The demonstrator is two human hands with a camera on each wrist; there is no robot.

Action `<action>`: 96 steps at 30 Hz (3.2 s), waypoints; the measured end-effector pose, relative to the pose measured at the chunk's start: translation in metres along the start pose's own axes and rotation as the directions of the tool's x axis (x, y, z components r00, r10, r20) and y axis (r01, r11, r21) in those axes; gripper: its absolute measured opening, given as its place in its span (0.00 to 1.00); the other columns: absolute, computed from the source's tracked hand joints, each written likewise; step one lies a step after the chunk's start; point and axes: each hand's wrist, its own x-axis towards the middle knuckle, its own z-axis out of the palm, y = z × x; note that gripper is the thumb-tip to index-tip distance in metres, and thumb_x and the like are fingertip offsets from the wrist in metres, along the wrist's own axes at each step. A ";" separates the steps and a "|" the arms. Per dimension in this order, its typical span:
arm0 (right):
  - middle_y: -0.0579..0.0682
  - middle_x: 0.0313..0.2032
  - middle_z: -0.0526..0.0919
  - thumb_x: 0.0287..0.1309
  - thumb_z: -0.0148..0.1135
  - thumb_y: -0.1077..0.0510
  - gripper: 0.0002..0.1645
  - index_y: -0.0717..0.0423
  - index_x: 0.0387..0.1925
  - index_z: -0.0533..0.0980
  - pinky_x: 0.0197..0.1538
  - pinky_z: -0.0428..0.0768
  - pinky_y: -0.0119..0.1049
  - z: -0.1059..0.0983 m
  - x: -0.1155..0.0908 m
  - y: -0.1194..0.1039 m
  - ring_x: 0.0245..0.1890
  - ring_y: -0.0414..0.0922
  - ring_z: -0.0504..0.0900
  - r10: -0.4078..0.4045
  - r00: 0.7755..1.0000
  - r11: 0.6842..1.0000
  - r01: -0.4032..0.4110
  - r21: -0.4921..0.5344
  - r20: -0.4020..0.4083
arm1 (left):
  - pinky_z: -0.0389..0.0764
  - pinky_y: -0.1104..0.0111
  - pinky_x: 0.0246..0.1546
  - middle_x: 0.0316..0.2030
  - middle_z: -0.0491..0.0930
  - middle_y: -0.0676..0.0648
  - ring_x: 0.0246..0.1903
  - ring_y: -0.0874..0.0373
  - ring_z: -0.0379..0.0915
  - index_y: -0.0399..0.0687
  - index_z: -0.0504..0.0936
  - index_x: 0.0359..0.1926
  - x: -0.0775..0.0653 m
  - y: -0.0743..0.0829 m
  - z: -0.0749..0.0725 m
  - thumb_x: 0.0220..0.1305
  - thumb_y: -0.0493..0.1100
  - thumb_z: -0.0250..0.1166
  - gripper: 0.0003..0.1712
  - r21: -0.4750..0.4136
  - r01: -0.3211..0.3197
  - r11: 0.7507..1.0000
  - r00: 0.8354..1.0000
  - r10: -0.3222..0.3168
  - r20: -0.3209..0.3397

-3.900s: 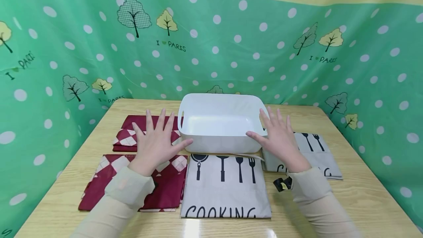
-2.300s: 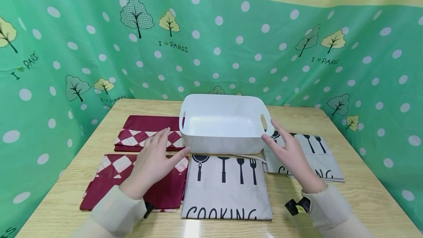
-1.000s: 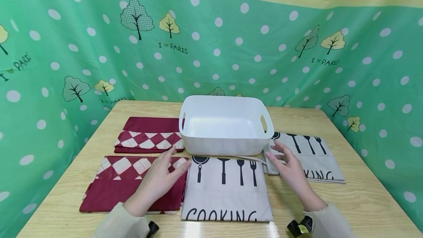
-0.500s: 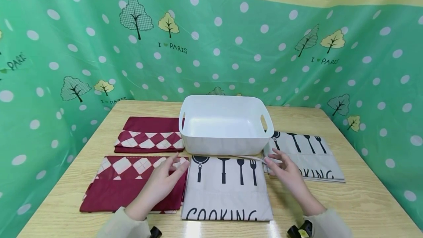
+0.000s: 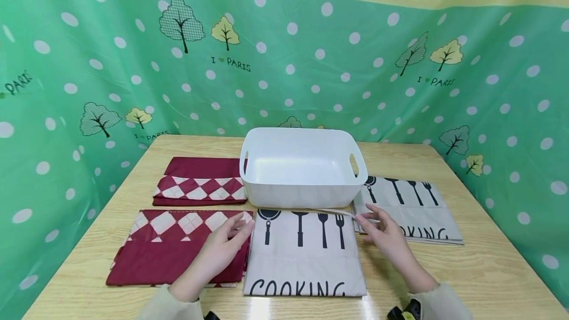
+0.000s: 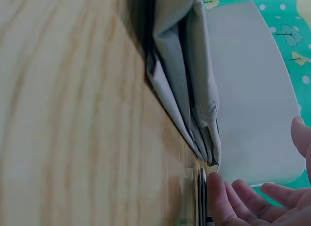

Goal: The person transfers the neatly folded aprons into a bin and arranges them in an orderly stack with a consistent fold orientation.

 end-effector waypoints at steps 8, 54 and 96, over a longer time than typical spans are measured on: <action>0.65 0.61 0.71 0.67 0.59 0.40 0.44 0.61 0.72 0.58 0.44 0.86 0.35 0.002 -0.001 0.004 0.48 0.50 0.82 0.018 1.000 1.000 -0.018 0.018 0.004 | 0.86 0.59 0.44 0.60 0.75 0.30 0.55 0.42 0.77 0.30 0.66 0.68 -0.001 -0.004 0.004 0.74 0.49 0.56 0.32 -0.175 -0.020 0.984 1.000 0.022 0.007; 0.67 0.53 0.76 0.52 0.67 0.72 0.38 0.68 0.65 0.66 0.38 0.84 0.33 0.016 0.008 0.007 0.36 0.43 0.83 0.067 0.996 0.992 -0.073 0.101 0.067 | 0.72 0.47 0.64 0.61 0.76 0.35 0.64 0.41 0.71 0.31 0.71 0.65 0.004 0.003 0.013 0.71 0.34 0.55 0.23 0.013 -0.050 0.999 0.996 0.049 0.071; 0.68 0.54 0.78 0.50 0.69 0.71 0.36 0.69 0.62 0.70 0.38 0.84 0.32 0.012 0.008 0.010 0.37 0.43 0.84 0.045 0.999 0.994 -0.046 0.099 0.013 | 0.75 0.48 0.61 0.59 0.74 0.27 0.59 0.36 0.73 0.24 0.67 0.65 0.018 0.001 0.020 0.67 0.29 0.53 0.26 -0.195 0.006 0.981 0.998 0.006 0.064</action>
